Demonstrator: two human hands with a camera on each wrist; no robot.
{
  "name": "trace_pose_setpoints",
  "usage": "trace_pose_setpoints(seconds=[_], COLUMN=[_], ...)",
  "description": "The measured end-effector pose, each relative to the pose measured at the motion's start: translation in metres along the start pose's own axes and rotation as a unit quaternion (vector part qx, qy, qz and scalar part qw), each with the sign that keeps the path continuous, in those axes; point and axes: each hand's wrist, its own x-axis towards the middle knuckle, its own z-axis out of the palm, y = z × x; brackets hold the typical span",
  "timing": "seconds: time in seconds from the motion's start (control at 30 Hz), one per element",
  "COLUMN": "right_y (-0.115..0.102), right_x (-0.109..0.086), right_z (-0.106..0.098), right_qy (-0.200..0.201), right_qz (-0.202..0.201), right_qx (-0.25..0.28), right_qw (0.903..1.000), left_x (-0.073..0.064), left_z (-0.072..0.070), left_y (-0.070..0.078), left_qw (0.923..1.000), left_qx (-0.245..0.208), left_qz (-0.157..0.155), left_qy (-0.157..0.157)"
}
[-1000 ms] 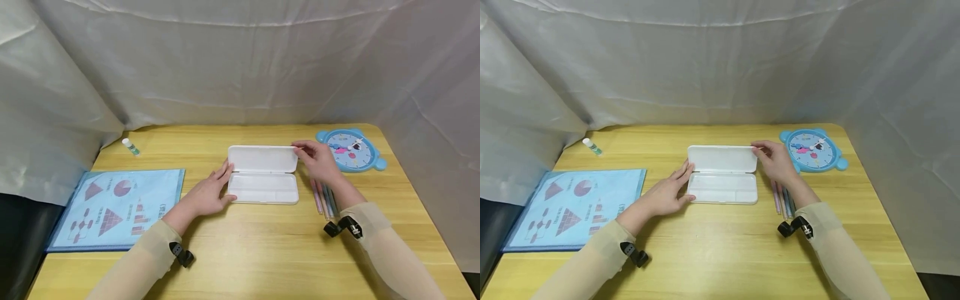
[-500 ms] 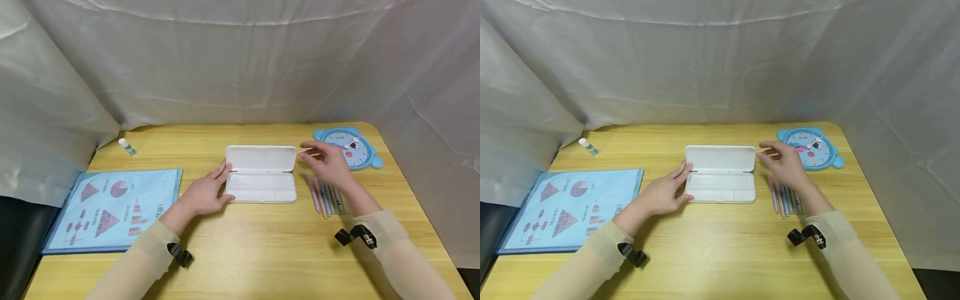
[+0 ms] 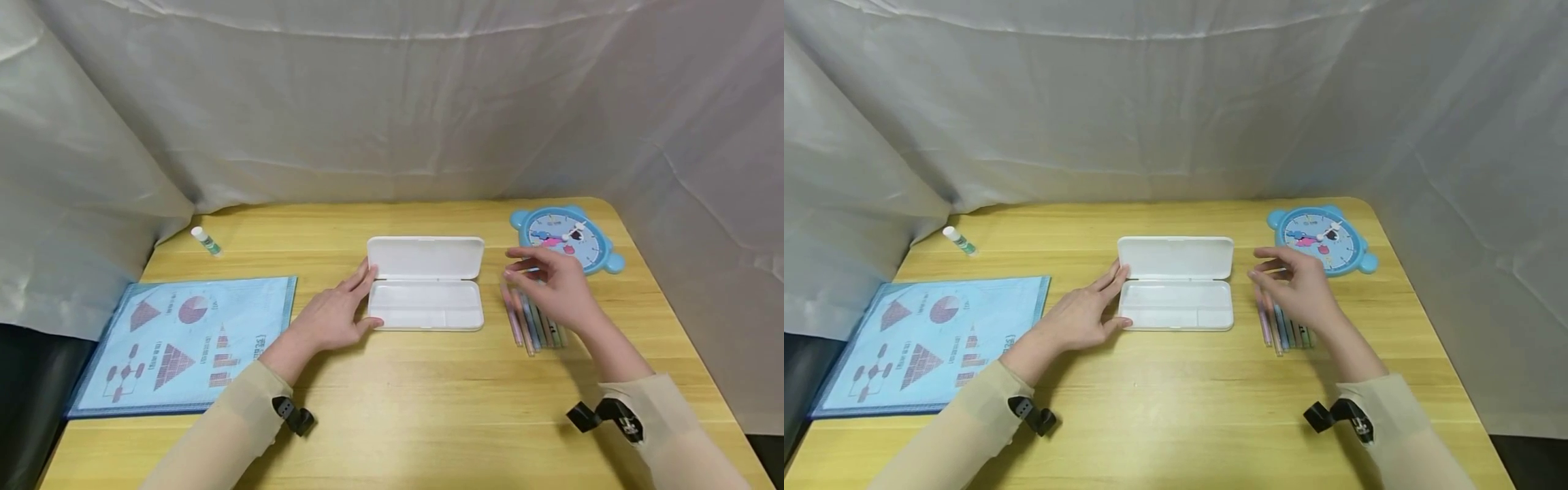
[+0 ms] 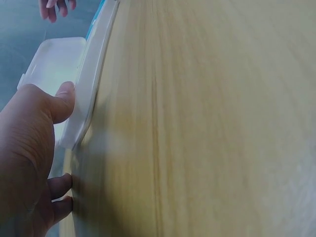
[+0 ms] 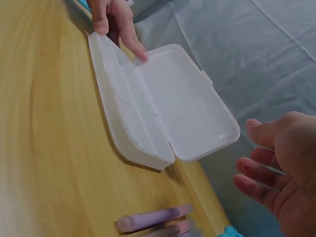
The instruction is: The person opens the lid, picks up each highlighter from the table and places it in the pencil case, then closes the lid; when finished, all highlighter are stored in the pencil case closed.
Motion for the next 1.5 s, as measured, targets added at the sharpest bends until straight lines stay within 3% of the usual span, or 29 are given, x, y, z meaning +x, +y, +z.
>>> trace_pose_setpoints(seconds=[0.23, 0.53, 0.77, 1.0, 1.3, 1.5], right_y=[-0.002, -0.002, 0.001, 0.002, 0.001, 0.004], right_x=[-0.015, -0.03, -0.039, -0.041, -0.04, -0.039], right_z=[-0.001, 0.003, 0.01, 0.018, 0.026, 0.025], right_qy=[-0.017, -0.02, -0.037, -0.077, -0.097, -0.096], right_qz=[0.035, 0.065, 0.089, 0.119, 0.148, 0.164], right_qx=[-0.007, -0.072, -0.086, -0.117, -0.156, -0.156], right_qw=[0.9992, 0.9951, 0.9916, 0.983, 0.9718, 0.9694], left_x=[0.001, 0.001, 0.0, -0.002, 0.001, 0.001], left_z=[-0.004, -0.009, -0.009, -0.01, -0.008, -0.008], left_y=[0.001, 0.001, -0.001, -0.002, 0.0, 0.002], left_qw=[1.0, 0.9999, 0.9998, 0.9996, 0.9996, 0.9995], left_qx=[-0.004, -0.009, -0.013, -0.023, -0.023, -0.026], left_qz=[0.003, -0.001, -0.002, -0.007, 0.006, 0.004], left_qy=[-0.005, -0.01, -0.013, -0.014, -0.012, -0.017])
